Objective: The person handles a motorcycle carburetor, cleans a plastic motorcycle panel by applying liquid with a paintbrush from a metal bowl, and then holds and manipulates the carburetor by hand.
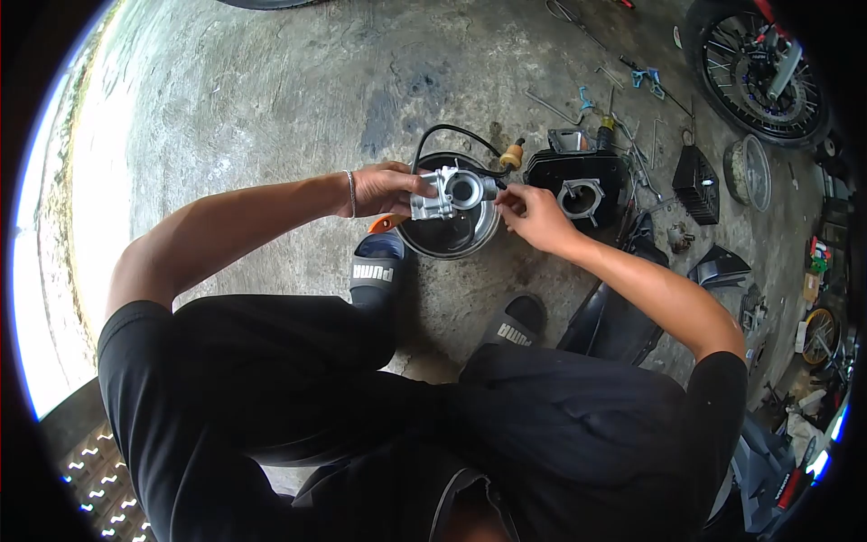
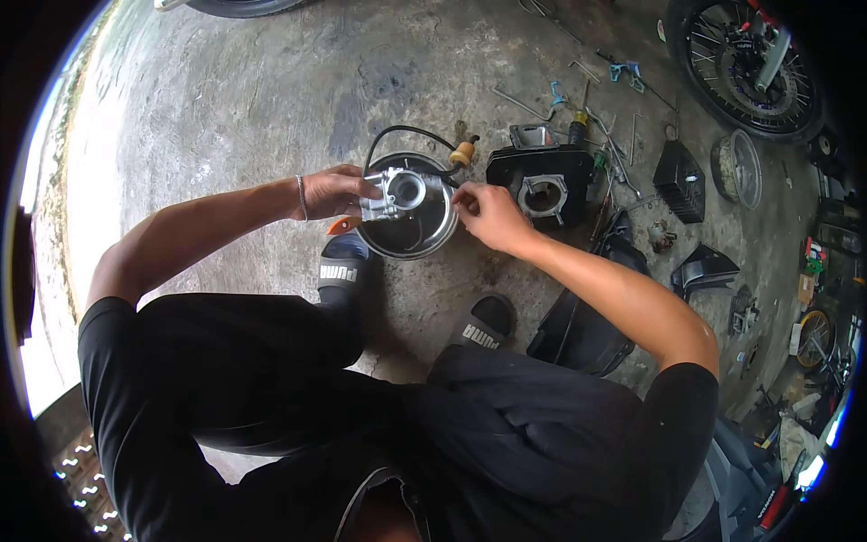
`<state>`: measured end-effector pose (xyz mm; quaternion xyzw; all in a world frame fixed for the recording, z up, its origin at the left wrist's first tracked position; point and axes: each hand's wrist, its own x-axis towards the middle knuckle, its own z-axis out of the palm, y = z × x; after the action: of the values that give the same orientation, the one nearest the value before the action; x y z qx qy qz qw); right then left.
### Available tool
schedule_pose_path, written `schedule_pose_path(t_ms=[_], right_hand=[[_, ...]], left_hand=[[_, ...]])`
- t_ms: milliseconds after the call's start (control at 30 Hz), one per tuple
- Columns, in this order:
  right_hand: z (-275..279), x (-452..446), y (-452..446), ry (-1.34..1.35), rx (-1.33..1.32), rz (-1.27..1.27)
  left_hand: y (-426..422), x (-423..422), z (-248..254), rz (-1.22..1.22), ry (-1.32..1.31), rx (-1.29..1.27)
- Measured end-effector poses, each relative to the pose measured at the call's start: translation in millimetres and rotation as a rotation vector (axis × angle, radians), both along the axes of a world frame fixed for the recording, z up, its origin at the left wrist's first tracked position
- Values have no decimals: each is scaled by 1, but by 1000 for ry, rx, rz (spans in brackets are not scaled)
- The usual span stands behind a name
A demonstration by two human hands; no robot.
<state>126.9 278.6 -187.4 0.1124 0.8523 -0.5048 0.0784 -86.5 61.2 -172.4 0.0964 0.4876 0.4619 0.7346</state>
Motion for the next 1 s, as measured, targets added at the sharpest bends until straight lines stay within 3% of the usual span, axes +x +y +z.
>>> schedule_pose_path(t_ms=[133, 300, 500, 633, 833, 1000], right_hand=[[0, -8, 7, -97, -199, -180], [7, -17, 21, -227, -350, -208], [29, -24, 27, -194, -346, -313], [36, -25, 19, 295, 188, -49], [18, -30, 11, 344, 126, 85], [20, -38, 4, 120, -41, 223]], left_hand=[[1, 5, 16, -3, 67, -6], [-5, 0, 3, -5, 95, 34], [-12, -1, 11, -3, 144, 4], [-16, -2, 14, -56, 145, 22], [-16, -7, 17, -138, 157, 18], [-10, -9, 25, -115, 220, -13]])
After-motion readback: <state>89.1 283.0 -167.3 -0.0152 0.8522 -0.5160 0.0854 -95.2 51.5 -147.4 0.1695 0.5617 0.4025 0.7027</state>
